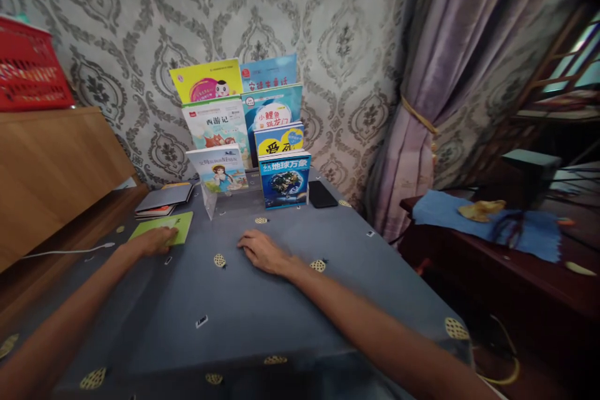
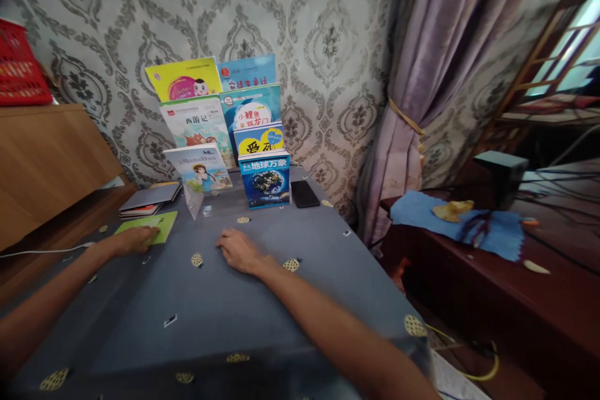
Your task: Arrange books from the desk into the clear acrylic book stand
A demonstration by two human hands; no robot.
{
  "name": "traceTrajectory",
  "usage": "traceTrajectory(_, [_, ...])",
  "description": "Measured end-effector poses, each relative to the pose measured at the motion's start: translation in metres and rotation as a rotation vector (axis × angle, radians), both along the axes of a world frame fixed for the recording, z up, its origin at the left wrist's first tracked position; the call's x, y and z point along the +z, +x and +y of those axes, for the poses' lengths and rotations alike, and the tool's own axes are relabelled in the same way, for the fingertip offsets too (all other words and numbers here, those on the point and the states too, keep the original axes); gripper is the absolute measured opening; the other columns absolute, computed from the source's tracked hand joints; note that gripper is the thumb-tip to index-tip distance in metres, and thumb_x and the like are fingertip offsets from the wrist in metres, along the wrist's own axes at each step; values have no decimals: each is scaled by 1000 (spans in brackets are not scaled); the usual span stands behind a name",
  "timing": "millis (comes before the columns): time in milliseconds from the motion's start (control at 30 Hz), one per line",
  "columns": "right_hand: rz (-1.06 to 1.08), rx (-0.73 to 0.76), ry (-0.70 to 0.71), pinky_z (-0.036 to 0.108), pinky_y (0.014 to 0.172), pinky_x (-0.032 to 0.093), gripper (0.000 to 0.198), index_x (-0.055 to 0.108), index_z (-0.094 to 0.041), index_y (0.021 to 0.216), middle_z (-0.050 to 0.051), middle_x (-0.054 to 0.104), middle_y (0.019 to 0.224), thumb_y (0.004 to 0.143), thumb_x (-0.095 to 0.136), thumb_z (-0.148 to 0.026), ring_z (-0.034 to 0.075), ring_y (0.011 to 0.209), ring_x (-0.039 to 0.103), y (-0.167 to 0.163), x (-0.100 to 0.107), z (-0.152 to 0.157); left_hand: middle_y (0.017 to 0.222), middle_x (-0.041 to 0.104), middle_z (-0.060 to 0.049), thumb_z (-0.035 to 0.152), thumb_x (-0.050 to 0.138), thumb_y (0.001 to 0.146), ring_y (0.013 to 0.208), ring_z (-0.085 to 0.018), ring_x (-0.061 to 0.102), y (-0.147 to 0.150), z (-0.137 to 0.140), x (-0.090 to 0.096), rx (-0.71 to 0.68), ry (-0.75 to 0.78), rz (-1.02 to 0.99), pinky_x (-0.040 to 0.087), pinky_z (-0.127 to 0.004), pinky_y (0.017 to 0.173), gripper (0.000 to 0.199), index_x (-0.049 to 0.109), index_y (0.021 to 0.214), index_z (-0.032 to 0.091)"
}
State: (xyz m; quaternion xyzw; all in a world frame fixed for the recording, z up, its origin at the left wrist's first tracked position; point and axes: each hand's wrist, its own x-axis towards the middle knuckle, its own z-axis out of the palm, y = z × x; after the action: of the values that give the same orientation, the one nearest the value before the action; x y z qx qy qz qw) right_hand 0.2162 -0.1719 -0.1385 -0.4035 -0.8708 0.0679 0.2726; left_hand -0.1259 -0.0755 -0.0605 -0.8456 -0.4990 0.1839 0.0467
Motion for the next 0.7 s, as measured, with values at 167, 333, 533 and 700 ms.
traceTrajectory(167, [0, -12, 0, 34, 94, 51, 26, 74, -15, 108, 11, 71, 111, 92, 55, -7, 22, 103, 65, 0, 1, -3, 120, 68, -19, 9, 52, 78, 112, -28, 67, 6, -7, -8, 11, 17, 42, 49, -38, 96, 47, 57, 125, 13])
traceTrajectory(333, [2, -26, -4, 37, 95, 52, 26, 73, -15, 108, 12, 71, 114, 92, 55, -8, 23, 105, 66, -1, 2, -5, 121, 67, -21, 7, 39, 86, 109, -30, 68, 10, -17, -7, 38, 75, 39, 50, -42, 94, 46, 55, 130, 12])
traceTrajectory(533, [5, -16, -6, 41, 101, 50, 26, 72, -16, 112, 13, 69, 120, 95, 52, -12, 24, 110, 65, 2, 3, -10, 124, 66, -20, 11, 27, 94, 107, -31, 69, 13, -32, 0, 77, 96, 25, 51, -45, 92, 47, 54, 132, 14])
traceTrajectory(700, [0, -4, -10, 44, 103, 49, 27, 71, -17, 113, 14, 68, 122, 96, 50, -13, 25, 112, 64, 2, 4, -12, 124, 67, -19, 6, 32, 90, 110, -31, 69, 22, -54, 0, 81, 68, 26, 51, -45, 92, 48, 56, 131, 15])
